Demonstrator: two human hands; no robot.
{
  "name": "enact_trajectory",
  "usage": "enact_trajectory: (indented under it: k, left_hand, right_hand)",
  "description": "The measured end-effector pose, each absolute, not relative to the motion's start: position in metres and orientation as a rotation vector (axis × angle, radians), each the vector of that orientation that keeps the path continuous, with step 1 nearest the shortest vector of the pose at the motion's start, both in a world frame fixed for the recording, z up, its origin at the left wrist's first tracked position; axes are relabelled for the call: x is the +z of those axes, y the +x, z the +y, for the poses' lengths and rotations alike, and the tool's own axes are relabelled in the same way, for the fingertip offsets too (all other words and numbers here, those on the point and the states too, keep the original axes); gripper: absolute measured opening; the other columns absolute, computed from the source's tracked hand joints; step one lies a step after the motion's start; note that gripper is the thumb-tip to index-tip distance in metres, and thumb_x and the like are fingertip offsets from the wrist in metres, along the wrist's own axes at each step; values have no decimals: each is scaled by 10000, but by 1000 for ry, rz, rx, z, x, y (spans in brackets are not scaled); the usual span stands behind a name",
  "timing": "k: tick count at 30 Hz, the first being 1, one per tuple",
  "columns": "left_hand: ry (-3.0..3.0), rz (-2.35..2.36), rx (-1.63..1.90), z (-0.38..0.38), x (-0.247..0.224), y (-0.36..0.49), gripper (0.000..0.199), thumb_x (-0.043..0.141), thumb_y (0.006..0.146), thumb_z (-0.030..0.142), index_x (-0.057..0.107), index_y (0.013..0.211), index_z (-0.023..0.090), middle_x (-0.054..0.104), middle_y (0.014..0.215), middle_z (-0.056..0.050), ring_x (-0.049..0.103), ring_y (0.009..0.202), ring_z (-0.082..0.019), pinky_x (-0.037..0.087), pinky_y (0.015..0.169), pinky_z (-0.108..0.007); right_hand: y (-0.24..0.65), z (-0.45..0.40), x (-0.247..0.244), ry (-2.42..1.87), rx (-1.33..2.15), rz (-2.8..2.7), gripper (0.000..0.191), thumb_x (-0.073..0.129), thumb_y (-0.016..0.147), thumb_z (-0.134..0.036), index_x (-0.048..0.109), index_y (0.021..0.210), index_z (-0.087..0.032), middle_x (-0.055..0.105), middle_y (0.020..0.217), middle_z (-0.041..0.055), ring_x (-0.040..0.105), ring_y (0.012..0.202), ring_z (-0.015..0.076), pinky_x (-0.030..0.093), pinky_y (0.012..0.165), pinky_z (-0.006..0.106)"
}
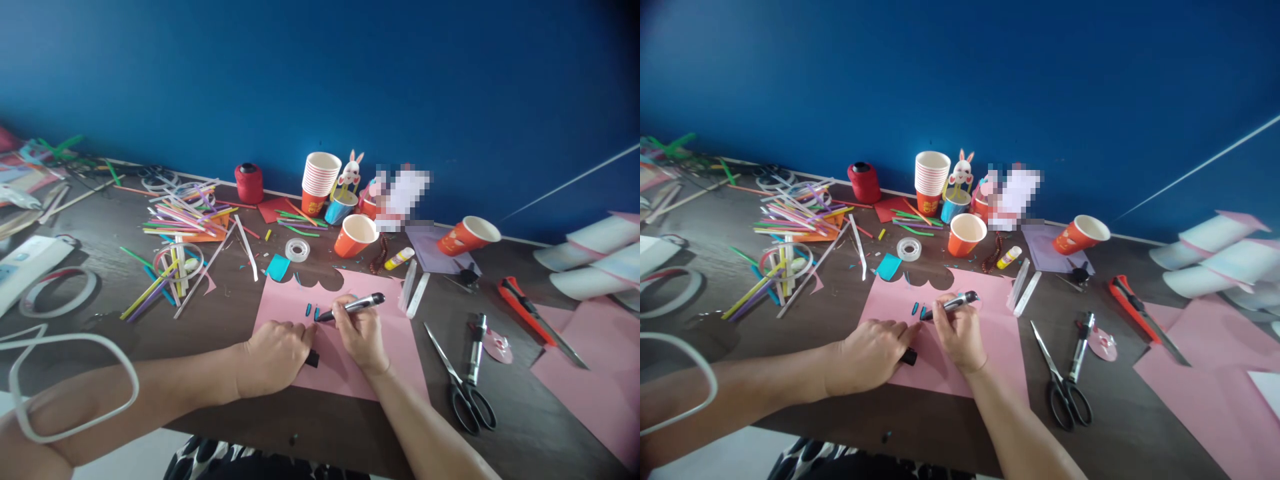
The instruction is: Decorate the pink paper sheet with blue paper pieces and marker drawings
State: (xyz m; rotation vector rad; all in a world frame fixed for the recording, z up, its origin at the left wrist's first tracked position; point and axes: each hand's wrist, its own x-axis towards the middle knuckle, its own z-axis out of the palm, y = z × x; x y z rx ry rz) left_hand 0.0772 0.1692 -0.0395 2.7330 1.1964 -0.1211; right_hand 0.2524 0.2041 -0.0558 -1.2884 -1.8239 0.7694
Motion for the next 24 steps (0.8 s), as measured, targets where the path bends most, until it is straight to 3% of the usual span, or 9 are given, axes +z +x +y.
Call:
enact_trajectory:
  k: [24]
  left_hand:
    - [2730, 1184, -105, 170, -37, 77, 421, 437, 767, 144, 431, 1180, 62, 607, 804, -97, 601, 673, -212, 460, 538, -312]
  right_hand:
    - [252, 204, -56, -1302, 746, -1820, 213, 435, 855, -258, 507, 676, -170, 451, 511, -37, 435, 463, 95, 341, 488, 217]
